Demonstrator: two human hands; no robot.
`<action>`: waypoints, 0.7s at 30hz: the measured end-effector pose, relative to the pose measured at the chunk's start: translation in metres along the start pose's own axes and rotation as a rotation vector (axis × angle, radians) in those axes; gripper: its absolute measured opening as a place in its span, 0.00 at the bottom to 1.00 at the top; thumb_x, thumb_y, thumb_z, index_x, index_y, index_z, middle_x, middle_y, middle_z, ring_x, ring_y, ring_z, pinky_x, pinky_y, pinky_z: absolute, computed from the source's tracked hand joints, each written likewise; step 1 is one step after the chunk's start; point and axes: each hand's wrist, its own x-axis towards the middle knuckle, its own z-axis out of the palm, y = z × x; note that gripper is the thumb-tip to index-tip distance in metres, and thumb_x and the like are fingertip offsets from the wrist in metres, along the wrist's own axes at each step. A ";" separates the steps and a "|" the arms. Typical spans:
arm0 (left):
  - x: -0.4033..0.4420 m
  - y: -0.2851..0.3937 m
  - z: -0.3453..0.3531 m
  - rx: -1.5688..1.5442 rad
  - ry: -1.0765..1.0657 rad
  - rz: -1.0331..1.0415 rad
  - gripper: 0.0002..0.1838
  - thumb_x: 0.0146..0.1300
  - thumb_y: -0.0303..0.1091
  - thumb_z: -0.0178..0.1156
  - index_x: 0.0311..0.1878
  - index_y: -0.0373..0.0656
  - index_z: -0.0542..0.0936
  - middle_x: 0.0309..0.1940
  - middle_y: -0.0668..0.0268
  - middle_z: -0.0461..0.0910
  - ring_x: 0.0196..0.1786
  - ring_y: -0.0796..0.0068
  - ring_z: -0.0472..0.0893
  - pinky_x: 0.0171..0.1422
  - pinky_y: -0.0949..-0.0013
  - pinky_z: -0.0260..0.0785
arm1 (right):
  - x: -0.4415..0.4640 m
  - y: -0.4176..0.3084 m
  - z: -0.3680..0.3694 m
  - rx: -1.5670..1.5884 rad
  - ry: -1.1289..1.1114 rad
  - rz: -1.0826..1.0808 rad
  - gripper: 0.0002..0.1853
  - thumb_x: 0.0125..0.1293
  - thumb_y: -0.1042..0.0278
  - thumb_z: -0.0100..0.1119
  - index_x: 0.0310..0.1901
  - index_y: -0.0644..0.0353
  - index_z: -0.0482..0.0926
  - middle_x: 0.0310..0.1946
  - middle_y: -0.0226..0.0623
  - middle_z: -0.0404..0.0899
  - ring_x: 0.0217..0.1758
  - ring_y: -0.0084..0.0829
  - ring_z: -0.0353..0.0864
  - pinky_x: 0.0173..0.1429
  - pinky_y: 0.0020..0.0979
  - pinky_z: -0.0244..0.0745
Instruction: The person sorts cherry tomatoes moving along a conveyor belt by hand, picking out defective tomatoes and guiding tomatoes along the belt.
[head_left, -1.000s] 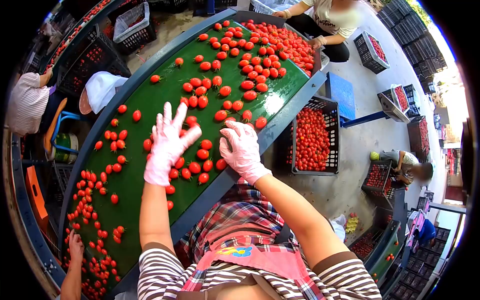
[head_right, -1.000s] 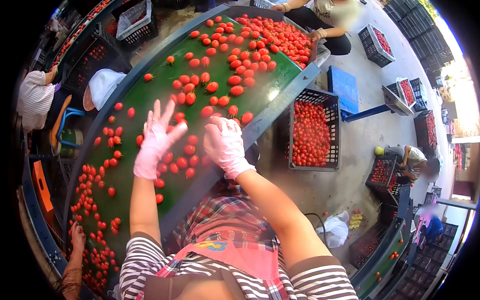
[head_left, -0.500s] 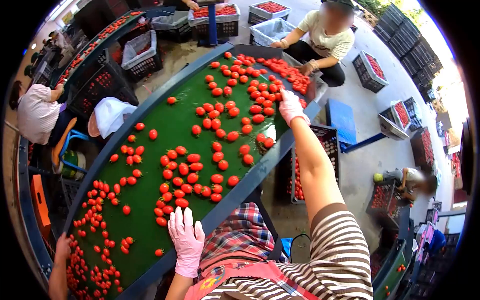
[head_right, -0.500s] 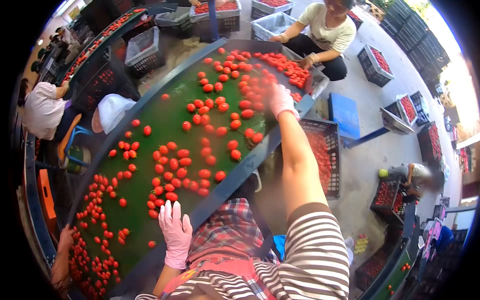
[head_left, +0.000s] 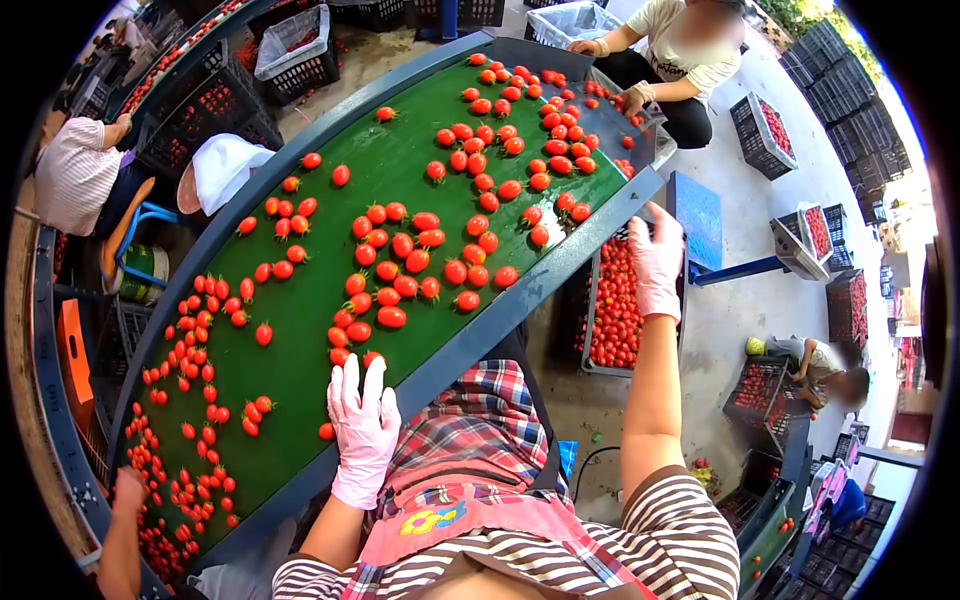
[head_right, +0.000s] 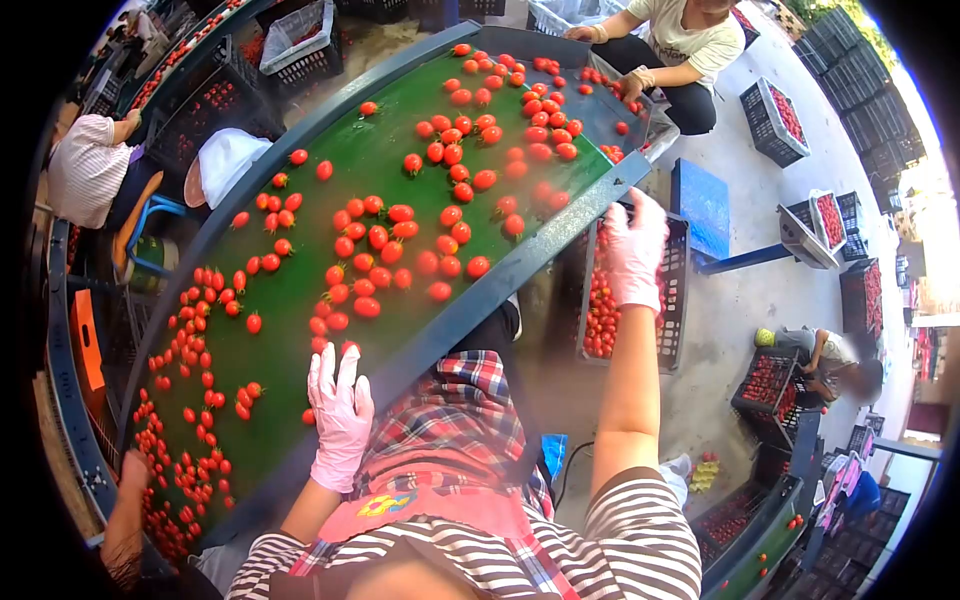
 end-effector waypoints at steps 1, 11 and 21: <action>0.000 -0.002 0.003 -0.028 0.024 0.006 0.29 0.69 0.33 0.61 0.74 0.45 0.71 0.74 0.50 0.66 0.76 0.43 0.63 0.80 0.46 0.56 | -0.003 -0.013 0.007 0.178 -0.053 -0.082 0.25 0.66 0.57 0.67 0.61 0.60 0.79 0.55 0.50 0.80 0.59 0.46 0.79 0.65 0.45 0.73; 0.000 -0.004 0.017 -0.004 0.055 -0.012 0.29 0.69 0.38 0.61 0.71 0.42 0.72 0.71 0.50 0.69 0.73 0.44 0.67 0.78 0.47 0.59 | -0.062 -0.192 0.121 0.012 -0.550 -0.313 0.37 0.71 0.40 0.53 0.76 0.47 0.64 0.80 0.47 0.53 0.82 0.58 0.51 0.76 0.68 0.51; -0.003 0.002 0.030 -0.068 0.093 -0.031 0.26 0.68 0.37 0.62 0.68 0.42 0.75 0.69 0.51 0.72 0.71 0.45 0.69 0.77 0.47 0.61 | -0.151 -0.242 0.089 0.214 -0.622 -1.014 0.34 0.59 0.55 0.69 0.69 0.46 0.74 0.70 0.38 0.70 0.76 0.50 0.63 0.74 0.57 0.62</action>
